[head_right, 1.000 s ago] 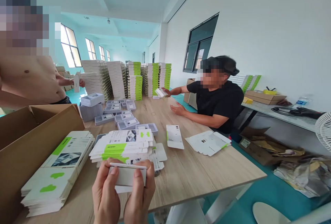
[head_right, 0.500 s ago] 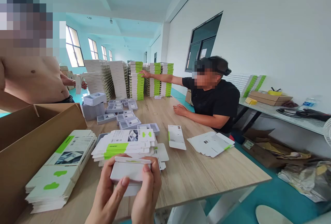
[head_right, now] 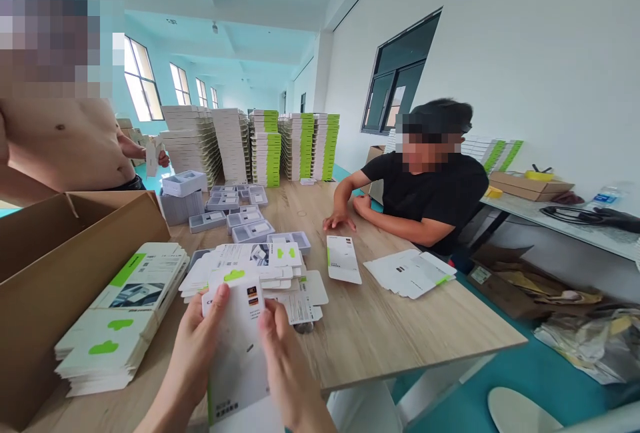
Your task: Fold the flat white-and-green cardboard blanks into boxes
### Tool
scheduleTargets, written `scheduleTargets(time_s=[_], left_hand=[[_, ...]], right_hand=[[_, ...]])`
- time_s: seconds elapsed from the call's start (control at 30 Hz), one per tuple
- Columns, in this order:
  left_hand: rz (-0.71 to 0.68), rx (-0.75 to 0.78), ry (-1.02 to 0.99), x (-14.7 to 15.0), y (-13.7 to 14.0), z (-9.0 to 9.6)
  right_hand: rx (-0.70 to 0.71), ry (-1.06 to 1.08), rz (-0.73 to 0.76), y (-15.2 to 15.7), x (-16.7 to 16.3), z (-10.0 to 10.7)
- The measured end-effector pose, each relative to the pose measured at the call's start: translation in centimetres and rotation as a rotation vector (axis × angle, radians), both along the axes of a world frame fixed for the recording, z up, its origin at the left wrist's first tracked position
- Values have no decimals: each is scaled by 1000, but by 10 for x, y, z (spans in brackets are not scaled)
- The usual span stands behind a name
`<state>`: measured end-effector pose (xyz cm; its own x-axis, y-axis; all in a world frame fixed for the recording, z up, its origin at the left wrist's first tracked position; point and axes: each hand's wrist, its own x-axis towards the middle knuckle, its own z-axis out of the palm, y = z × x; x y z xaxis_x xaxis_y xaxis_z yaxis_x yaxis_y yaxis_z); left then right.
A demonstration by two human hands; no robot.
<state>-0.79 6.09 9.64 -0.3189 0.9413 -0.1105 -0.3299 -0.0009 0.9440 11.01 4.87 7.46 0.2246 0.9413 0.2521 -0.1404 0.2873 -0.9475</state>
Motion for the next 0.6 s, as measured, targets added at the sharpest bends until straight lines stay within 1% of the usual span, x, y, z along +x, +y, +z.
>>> scheduleTargets(time_s=[0.1, 0.17, 0.27, 0.37, 0.43, 0.53, 0.6], left_hand=[[-61, -66, -73, 0, 0, 2], [-129, -77, -88, 5, -6, -5], [-182, -31, 3, 15, -19, -24], [-139, 27, 137, 21, -26, -43], [-87, 50, 218, 21, -25, -51], [-40, 25, 267, 20, -18, -57], [-46, 18, 259, 21, -14, -61]], right_hand=[[-172, -126, 49, -8, 0, -22], [-169, -177, 57, -6, 6, -28], [-147, -279, 89, 2, 15, -22], [-151, -364, 68, 8, 18, -15], [-138, -392, 28, 8, 15, -15], [-125, -412, 7, 4, 10, -24], [-113, -421, 35, 0, 10, -35]])
